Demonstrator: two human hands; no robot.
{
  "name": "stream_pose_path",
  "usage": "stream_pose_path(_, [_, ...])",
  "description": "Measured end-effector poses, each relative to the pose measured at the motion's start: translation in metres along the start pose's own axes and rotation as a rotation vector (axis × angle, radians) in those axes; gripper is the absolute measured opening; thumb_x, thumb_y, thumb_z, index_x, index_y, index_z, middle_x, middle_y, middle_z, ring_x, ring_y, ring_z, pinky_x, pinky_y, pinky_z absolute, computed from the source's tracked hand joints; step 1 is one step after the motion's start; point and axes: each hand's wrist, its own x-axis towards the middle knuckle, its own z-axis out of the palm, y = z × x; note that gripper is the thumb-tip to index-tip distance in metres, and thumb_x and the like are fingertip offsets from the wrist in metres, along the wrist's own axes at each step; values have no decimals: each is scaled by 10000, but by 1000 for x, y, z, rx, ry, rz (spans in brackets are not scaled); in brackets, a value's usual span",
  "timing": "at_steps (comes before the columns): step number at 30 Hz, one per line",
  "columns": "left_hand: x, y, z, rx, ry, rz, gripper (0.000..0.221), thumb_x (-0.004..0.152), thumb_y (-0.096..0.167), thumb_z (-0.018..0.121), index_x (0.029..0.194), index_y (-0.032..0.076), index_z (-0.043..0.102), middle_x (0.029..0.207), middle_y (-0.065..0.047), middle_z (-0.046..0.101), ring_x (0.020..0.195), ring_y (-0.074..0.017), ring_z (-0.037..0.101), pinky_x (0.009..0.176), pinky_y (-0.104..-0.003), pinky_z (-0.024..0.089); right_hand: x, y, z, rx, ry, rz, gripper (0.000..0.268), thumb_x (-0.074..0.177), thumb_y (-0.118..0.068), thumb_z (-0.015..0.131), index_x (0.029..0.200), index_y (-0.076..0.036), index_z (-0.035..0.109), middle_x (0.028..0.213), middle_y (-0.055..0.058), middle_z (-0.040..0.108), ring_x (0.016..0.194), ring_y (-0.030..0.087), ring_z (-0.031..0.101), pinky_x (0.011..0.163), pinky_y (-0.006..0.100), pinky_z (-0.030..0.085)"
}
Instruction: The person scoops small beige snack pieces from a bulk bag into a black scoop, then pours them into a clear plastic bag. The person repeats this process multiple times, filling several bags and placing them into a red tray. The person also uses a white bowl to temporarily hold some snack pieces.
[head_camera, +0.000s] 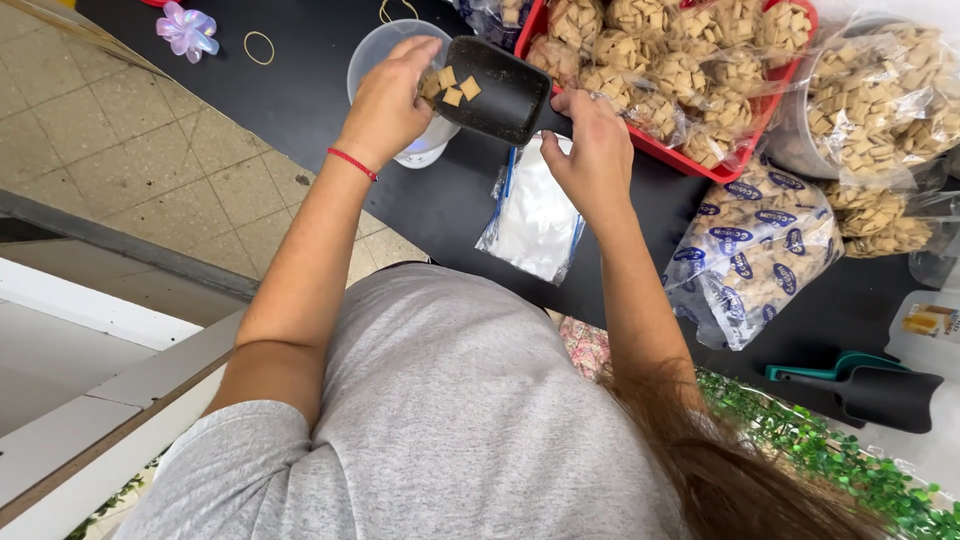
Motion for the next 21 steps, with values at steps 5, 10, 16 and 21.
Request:
stream_pose_path(5, [3,-3,-2,-3,-14,27,710,750,-130,499,1453,-30,524,1500,-176,517,1302,-368,562,1044,-472,495,-1,-3,4,17,-23,86,268,896,-139,731,1125,-105,596,1022,72,658,939,294,613,758,431,469])
stream_pose_path(10, [4,-2,-5,-4,-32,41,707,752,-131,505,1451,-30,522,1499,-163,512,1268,-369,579,1001,-469,512,-6,-2,9,24,0,55,269,893,-127,729,1121,-94,591,1017,68,669,910,294,613,775,430,456])
stream_pose_path(16, [5,-3,-1,-4,-37,60,715,742,-127,510,1449,-24,526,1492,-164,519,1290,-361,565,1012,-461,508,-9,0,6,90,-10,131,267,891,-137,718,1119,-108,583,1035,49,666,944,267,615,745,422,464])
stream_pose_path(21, [1,0,1,-4,-63,58,717,752,-141,499,1458,-23,524,1502,-173,509,1280,-372,572,1009,-452,509,-25,13,5,284,22,157,244,874,-105,706,1077,-119,572,1032,26,657,921,216,623,747,373,443])
